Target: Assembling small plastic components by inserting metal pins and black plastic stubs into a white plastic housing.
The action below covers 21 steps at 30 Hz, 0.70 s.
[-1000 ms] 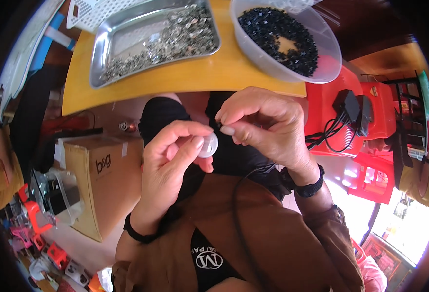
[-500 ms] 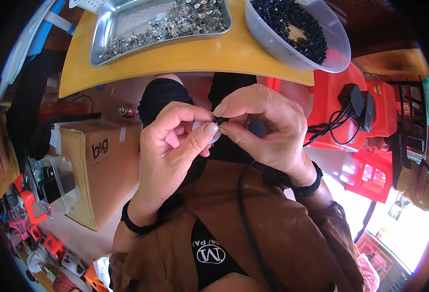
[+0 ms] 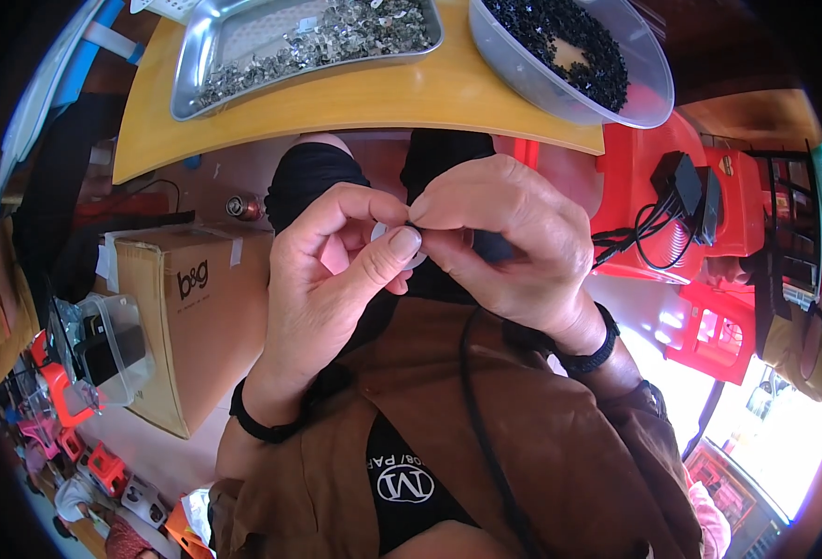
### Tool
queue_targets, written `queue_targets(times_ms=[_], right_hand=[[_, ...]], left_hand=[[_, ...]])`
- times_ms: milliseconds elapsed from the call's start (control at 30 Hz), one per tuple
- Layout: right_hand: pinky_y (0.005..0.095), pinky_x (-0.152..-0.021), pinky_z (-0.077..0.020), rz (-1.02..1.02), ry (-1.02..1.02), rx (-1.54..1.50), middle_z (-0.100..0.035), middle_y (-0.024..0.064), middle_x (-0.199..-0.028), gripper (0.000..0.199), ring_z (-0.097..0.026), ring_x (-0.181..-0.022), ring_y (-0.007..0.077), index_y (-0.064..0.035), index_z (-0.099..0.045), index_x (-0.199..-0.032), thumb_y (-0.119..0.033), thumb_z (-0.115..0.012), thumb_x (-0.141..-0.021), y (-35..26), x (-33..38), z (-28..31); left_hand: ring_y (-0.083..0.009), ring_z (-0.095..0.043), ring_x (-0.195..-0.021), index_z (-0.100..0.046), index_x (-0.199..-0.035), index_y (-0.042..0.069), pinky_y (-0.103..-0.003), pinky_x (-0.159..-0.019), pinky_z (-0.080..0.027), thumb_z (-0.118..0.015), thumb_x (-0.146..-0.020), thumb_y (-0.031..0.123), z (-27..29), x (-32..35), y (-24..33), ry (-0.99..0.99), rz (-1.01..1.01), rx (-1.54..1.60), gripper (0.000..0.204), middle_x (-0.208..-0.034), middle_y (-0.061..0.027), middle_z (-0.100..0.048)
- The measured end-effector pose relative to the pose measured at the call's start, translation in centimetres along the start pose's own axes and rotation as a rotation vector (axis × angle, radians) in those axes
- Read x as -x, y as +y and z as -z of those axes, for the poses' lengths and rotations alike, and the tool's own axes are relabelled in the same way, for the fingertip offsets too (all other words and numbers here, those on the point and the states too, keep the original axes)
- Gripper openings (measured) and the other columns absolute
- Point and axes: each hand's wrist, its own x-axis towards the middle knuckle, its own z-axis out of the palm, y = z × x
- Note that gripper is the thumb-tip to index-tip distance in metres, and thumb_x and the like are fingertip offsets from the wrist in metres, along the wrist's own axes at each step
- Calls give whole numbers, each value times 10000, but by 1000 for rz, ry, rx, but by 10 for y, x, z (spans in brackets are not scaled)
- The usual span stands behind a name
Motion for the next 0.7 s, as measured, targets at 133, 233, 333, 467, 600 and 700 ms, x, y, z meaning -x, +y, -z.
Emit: queue_targets(times_ms=[133,233,333,467,600,700], right_hand=[[295,-601,-517,-26,-65,59,-629,87,-859,302,-632,-749,215,-17,-660,-920,108,-695,-647,-6,0,-1],[297,-607,-516,-46,-145,111,-616,88,-870,313,-626,-743,215,-27,-669,-960,89,-693,-671,-7,-5,6],[287,-609,-511,-51,-217,97,-616,92,-865,282,-626,-747,219,-26,-674,-955,60,-699,-687,-5,-8,13],[286,-605,-509,-59,-244,31,-618,91,-853,237,-625,-747,216,-21,-679,-909,41,-714,-683,-3,-6,11],[280,-621,-499,-107,-144,-35,-622,88,-835,196,-617,-748,199,-22,-676,-849,48,-721,-672,0,-3,7],[275,-646,-493,-163,-92,-91,-626,83,-839,191,-611,-760,183,-27,-673,-832,53,-724,-666,2,2,7]], left_hand=[[-79,-555,-687,-571,-937,-17,-199,-557,-451,-631,-874,71,4,0,0,-12,-22,-25,123,-813,-56,-590],[-81,-559,-672,-579,-922,-19,-196,-545,-444,-639,-865,58,7,1,2,17,0,-52,113,-808,-57,-588],[-80,-560,-659,-589,-903,-24,-196,-537,-444,-647,-855,44,7,1,5,35,-6,-162,101,-811,-58,-587],[-74,-558,-659,-597,-900,-28,-192,-534,-449,-651,-849,35,7,2,4,20,-5,-160,97,-827,-59,-588],[-71,-558,-671,-598,-927,-22,-188,-542,-459,-640,-861,53,7,2,4,0,18,-79,108,-829,-58,-595],[-72,-561,-682,-602,-949,-13,-192,-553,-470,-627,-877,81,8,1,4,-26,53,-16,122,-830,-61,-609]])
